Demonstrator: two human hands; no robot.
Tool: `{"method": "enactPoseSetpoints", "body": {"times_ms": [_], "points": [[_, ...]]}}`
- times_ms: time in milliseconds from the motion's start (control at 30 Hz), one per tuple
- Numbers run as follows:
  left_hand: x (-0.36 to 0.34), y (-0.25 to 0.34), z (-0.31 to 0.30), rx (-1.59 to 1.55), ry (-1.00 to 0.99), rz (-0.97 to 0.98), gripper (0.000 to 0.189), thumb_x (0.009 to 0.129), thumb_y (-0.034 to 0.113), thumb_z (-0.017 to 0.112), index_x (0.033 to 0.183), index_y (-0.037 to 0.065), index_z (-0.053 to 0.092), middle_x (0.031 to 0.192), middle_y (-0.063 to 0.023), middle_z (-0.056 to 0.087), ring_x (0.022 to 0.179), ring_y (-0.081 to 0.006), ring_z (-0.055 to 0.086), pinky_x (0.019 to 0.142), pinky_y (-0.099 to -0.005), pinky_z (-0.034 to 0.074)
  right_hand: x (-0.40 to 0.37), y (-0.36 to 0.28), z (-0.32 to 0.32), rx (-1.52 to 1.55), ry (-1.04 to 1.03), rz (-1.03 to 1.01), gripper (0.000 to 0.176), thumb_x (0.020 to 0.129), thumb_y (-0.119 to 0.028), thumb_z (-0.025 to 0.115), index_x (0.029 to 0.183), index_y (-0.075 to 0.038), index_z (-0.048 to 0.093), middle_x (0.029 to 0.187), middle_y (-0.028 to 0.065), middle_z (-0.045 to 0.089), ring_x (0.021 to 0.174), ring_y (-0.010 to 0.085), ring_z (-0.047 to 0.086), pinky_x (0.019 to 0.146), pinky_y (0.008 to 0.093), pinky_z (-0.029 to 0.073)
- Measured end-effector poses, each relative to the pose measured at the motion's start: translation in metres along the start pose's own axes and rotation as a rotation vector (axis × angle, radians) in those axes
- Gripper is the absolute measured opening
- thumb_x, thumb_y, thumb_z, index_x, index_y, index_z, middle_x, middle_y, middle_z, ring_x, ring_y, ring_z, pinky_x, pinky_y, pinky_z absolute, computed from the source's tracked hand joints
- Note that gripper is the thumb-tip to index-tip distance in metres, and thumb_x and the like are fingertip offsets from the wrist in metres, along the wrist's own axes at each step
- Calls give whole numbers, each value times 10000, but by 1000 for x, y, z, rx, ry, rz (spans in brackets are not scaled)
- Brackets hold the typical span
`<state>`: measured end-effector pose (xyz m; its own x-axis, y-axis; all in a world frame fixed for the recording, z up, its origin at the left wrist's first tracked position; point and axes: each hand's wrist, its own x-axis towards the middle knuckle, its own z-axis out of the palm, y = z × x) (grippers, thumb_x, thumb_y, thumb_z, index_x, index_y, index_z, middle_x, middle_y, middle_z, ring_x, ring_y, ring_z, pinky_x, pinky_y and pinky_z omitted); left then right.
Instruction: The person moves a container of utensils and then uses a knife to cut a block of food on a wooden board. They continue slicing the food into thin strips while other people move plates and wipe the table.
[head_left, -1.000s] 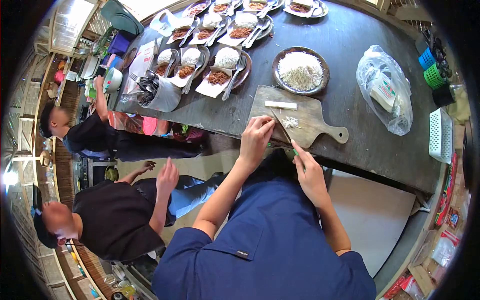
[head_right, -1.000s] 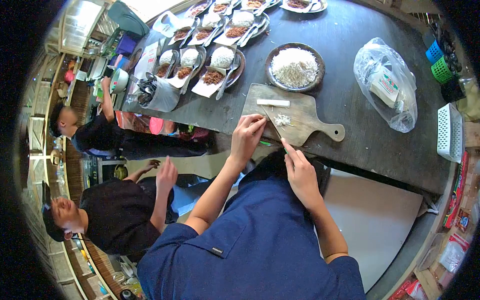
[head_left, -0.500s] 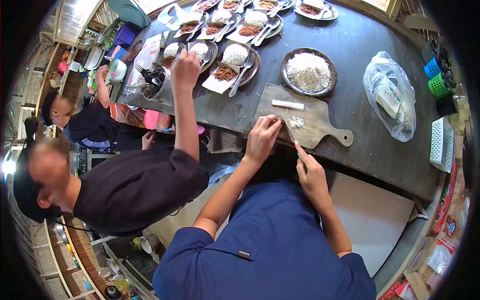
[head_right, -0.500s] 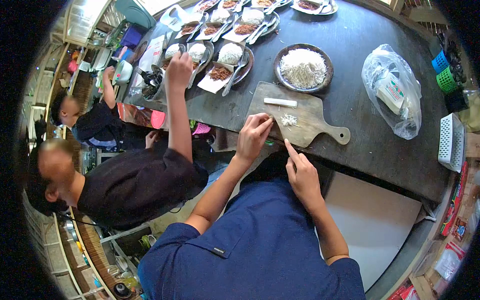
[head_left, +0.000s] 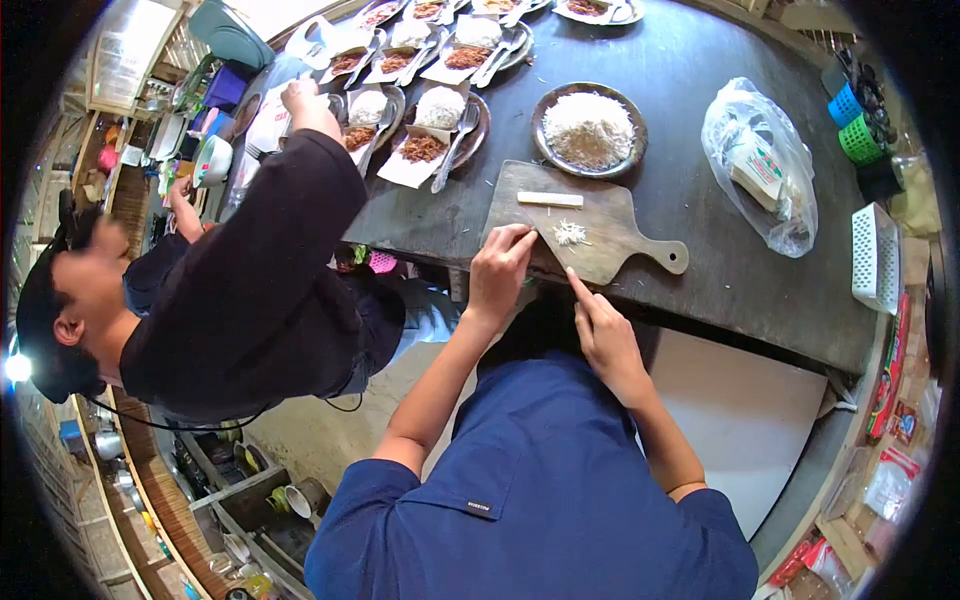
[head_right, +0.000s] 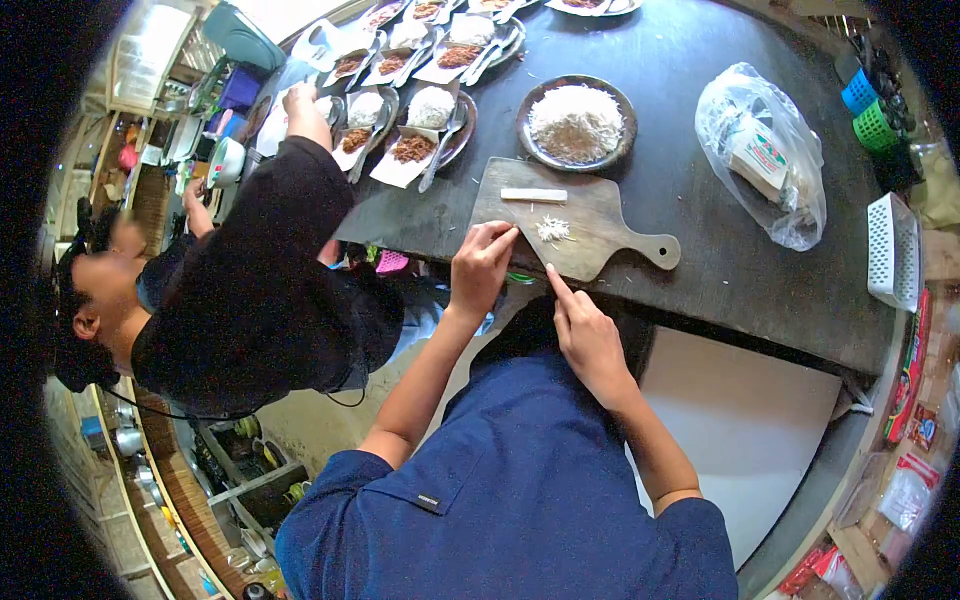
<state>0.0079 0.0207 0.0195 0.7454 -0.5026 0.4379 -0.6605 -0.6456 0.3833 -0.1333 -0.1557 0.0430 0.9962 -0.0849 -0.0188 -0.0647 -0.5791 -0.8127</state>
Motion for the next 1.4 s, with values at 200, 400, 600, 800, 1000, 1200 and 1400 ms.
{"method": "enactPoseSetpoints", "body": {"times_ms": [200,400,600,800,1000,1200,1400], "points": [[0,4,-1,35,-4,-14,245,903,40,717,1146,48,750,1144,-66,690,1061,-279,679,878,-404,591,-8,-3,-2,-45,-32,19,634,1048,-134,571,1640,-305,423,916,182,591,766,388,686,716,524,570],[-1,1,2,20,4,-11,223,905,39,732,1126,38,758,1146,-81,700,1041,-296,684,882,-412,580,-11,-6,-2,-83,-24,25,648,1047,-156,581,1648,-319,403,902,173,585,730,392,688,688,521,579],[-1,3,2,23,14,-18,235,904,37,730,1137,26,760,1133,-83,703,1037,-296,683,877,-410,575,-5,-7,-6,-146,-37,13,637,1064,-178,573,1653,-334,389,857,180,614,707,393,698,677,522,593],[-1,-1,1,27,-37,0,246,907,31,706,1149,18,748,1157,-83,696,1085,-292,682,892,-412,588,8,-9,-6,-316,-95,38,653,1066,-198,568,1659,-376,359,789,187,668,672,392,719,630,534,608],[2,2,-2,33,-19,0,247,907,38,706,1150,14,747,1140,-79,699,1081,-284,689,892,-404,590,28,2,5,-293,-4,-37,661,1064,-189,570,1655,-395,356,787,184,683,671,384,718,615,529,600],[-2,1,3,24,-3,-16,232,907,43,701,1131,8,749,1146,-81,708,1083,-284,695,903,-395,590,9,-15,-6,-417,-97,58,698,1043,-193,590,1657,-415,344,796,181,705,649,373,725,587,505,610],[0,3,3,23,30,-7,216,922,50,712,1128,11,766,1122,-88,719,1049,-293,703,885,-406,586,29,1,12,-384,41,-36,694,1039,-201,596,1654,-414,356,767,169,695,630,354,723,576,490,610]]}}
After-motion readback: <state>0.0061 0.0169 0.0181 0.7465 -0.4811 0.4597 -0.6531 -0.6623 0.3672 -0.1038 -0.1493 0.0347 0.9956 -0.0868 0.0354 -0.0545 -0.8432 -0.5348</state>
